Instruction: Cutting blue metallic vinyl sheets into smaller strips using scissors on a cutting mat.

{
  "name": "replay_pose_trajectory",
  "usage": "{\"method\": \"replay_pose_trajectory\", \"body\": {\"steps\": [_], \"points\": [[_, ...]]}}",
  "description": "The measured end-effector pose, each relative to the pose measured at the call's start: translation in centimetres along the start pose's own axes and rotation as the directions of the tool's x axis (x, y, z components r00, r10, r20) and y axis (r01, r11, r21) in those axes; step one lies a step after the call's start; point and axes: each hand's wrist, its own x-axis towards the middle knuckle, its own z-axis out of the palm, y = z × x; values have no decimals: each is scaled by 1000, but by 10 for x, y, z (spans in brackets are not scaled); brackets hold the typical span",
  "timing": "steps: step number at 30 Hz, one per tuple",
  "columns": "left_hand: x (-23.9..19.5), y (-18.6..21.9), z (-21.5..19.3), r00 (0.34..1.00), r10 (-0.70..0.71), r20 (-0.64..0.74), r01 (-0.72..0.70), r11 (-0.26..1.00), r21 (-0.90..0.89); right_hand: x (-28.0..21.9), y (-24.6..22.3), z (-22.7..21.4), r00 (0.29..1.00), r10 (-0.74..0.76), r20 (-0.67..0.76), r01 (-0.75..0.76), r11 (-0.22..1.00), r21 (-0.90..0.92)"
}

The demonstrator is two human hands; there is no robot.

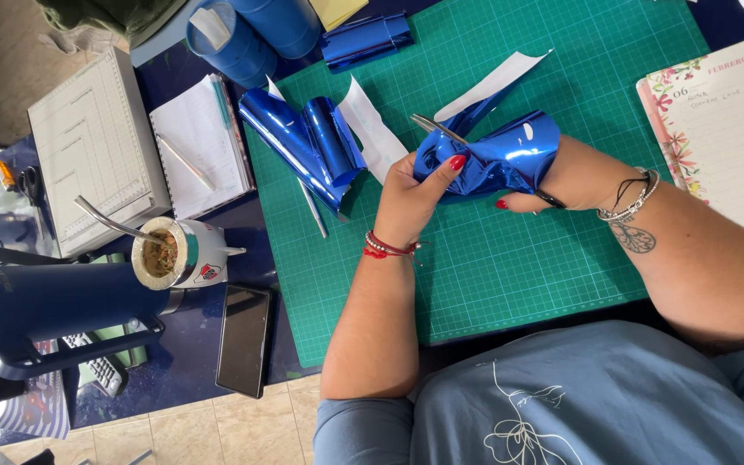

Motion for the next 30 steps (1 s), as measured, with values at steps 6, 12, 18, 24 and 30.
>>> {"method": "replay_pose_trajectory", "body": {"steps": [6, 12, 18, 24, 30], "points": [[2, -29, 1, 999, -41, 19, 42, 999, -24, 0, 2, -6, 980, 199, -16, -199, 969, -147], [-2, 10, -36, 994, 98, 39, -103, 986, 135, -6, -18, -10, 837, 495, -235, -540, 818, -198], [16, 33, -80, 721, 331, -608, -402, 915, 22, -15, -20, -11, 844, 292, -450, -407, 894, -185], [-1, 45, -68, 391, 848, -359, 82, 356, 931, -8, -6, -20, 836, 135, -531, -329, 899, -289], [-11, 9, 24, 784, 397, 478, -518, -5, 855, -7, -11, -21, 786, 99, -610, -256, 951, -175]]}}
